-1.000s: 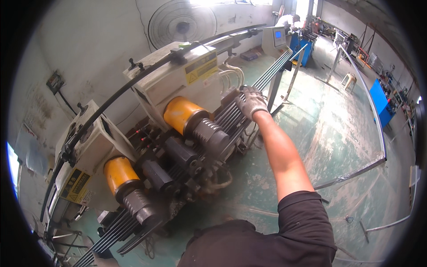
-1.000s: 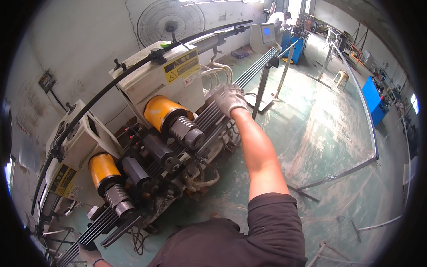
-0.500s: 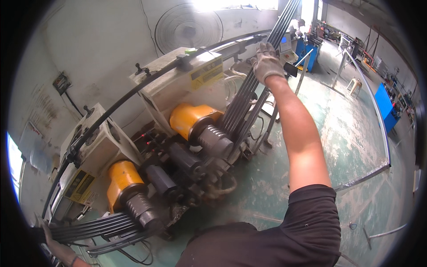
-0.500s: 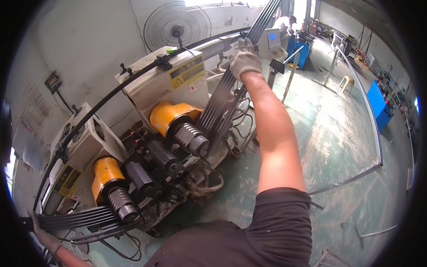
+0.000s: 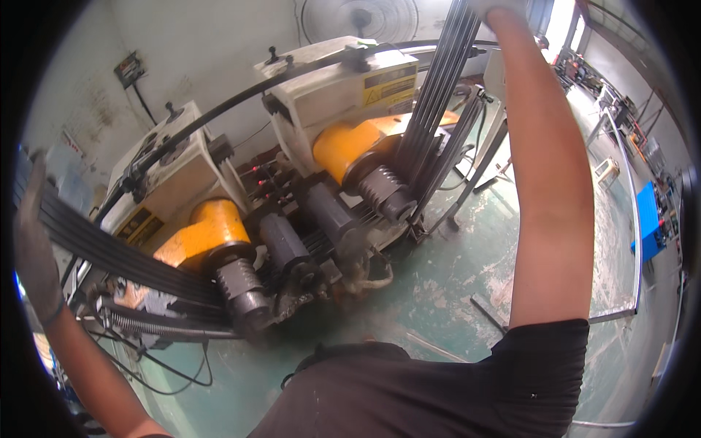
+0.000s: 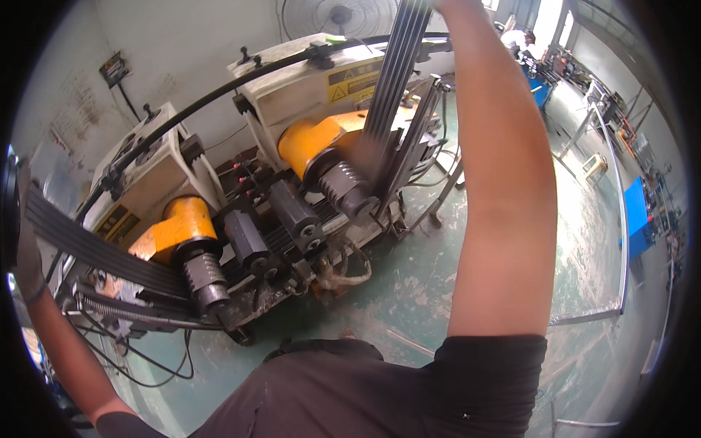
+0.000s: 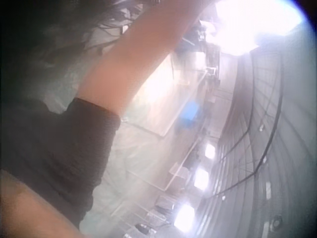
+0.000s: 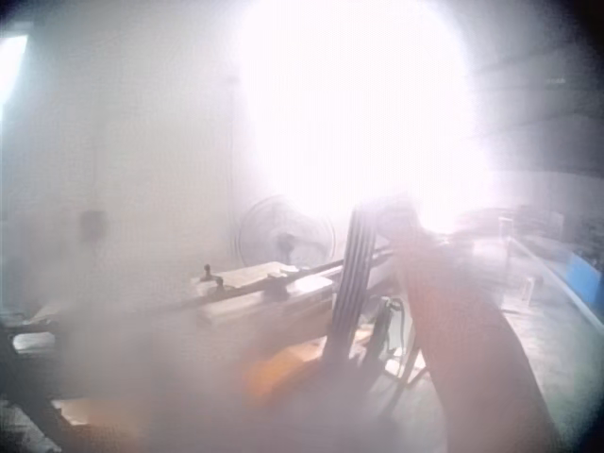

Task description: The person adjusts a metal rod bending machine, then loads multiple straight metal rods into the machine and bends them into curved shapes. The person removes the bent rods and places them on a wooden workbench.

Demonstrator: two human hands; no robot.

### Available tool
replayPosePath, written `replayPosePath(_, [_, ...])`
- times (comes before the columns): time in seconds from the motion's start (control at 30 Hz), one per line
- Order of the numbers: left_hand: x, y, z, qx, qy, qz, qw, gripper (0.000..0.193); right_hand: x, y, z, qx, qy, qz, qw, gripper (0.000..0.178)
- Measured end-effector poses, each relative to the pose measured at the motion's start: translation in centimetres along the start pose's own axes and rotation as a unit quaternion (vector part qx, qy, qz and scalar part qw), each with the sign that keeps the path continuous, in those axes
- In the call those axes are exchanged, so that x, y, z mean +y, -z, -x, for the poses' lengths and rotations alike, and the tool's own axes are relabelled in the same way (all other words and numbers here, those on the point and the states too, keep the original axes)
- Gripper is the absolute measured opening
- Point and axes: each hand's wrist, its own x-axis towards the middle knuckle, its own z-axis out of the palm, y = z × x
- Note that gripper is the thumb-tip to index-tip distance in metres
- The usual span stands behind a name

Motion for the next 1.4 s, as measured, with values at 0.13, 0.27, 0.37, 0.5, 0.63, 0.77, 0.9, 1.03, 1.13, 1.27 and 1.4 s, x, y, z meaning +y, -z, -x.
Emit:
replayPosePath(0.13, [3.9,-4.8,-0.7,-0.041,-0.035,0.052,0.997,0.022,1.4,4.2,-0.9,-0.012,0.015,-0.02,1.0,0.052])
replayPosePath(0.27, [-4.5,-1.5,-4.3,-0.102,-0.14,-0.118,0.978,0.044,-1.1,5.1,-1.2,-0.018,0.027,-0.067,0.997,0.052])
replayPosePath(0.37, [-6.4,-2.0,-4.2,-0.124,-0.124,-0.135,0.975,0.054,-2.5,5.3,-1.4,-0.021,0.034,-0.086,0.995,0.051])
replayPosePath(0.5, [-5.1,-3.0,-3.8,-0.073,-0.273,-0.145,0.948,0.032,-3.4,6.0,-1.3,-0.026,0.037,-0.102,0.994,0.051])
replayPosePath(0.63, [-1.6,-4.5,-3.2,-0.109,-0.188,-0.082,0.973,0.023,-3.5,6.7,-1.2,-0.029,0.036,-0.11,0.993,0.051])
replayPosePath(0.77, [-2.0,-4.3,-2.8,-0.111,-0.177,-0.101,0.973,0.025,-4.3,6.9,-1.3,-0.031,0.036,-0.123,0.991,0.051])
replayPosePath(0.9, [-2.2,-4.3,-2.4,-0.113,-0.171,-0.109,0.973,0.027,-4.9,7.0,-1.5,-0.031,0.038,-0.131,0.99,0.051])
replayPosePath(1.03, [-2.6,-4.2,-2.4,-0.113,-0.165,-0.113,0.973,0.029,-5.2,7.1,-1.4,-0.03,0.04,-0.138,0.989,0.05])
replayPosePath(1.13, [-2.6,-4.2,-2.4,-0.114,-0.158,-0.115,0.974,0.031,-5.4,7.1,-1.7,-0.03,0.041,-0.144,0.988,0.05])
replayPosePath(1.27, [-2.8,-4.2,-2.3,-0.115,-0.15,-0.121,0.974,0.033,-5.6,7.2,-1.7,-0.029,0.041,-0.151,0.987,0.05])
replayPosePath(1.4, [-2.9,-3.9,-2.4,-0.113,-0.145,-0.124,0.975,0.035,-5.8,7.2,-1.9,-0.027,0.041,-0.156,0.987,0.051])
